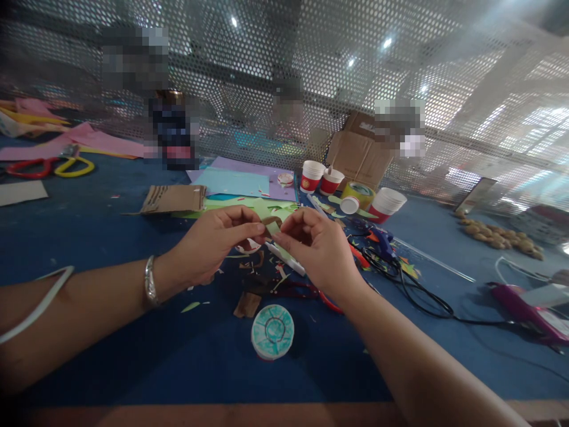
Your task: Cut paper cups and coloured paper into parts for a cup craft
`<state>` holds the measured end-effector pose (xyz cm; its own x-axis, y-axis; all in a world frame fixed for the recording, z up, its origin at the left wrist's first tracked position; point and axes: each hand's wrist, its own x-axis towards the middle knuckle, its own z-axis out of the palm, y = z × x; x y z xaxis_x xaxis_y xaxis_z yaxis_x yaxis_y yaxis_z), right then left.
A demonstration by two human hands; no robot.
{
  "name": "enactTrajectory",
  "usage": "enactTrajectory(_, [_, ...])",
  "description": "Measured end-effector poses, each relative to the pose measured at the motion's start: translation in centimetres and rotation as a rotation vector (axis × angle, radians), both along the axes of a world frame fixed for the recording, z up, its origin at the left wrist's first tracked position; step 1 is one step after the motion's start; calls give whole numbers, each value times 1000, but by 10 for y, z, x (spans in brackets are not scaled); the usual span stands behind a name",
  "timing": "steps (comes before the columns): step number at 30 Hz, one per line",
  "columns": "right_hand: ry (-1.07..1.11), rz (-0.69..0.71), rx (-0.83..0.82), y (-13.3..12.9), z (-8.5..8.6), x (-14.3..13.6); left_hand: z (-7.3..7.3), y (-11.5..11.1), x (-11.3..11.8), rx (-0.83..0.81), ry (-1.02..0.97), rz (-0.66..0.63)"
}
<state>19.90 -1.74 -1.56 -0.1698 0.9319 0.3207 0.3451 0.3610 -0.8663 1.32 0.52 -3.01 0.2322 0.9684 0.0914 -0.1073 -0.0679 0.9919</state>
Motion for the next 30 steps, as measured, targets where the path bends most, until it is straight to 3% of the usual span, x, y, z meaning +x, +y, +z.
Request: enactTrajectory(30, [3, -40, 26, 0, -1, 4, 2, -2, -1, 13, 4, -3])
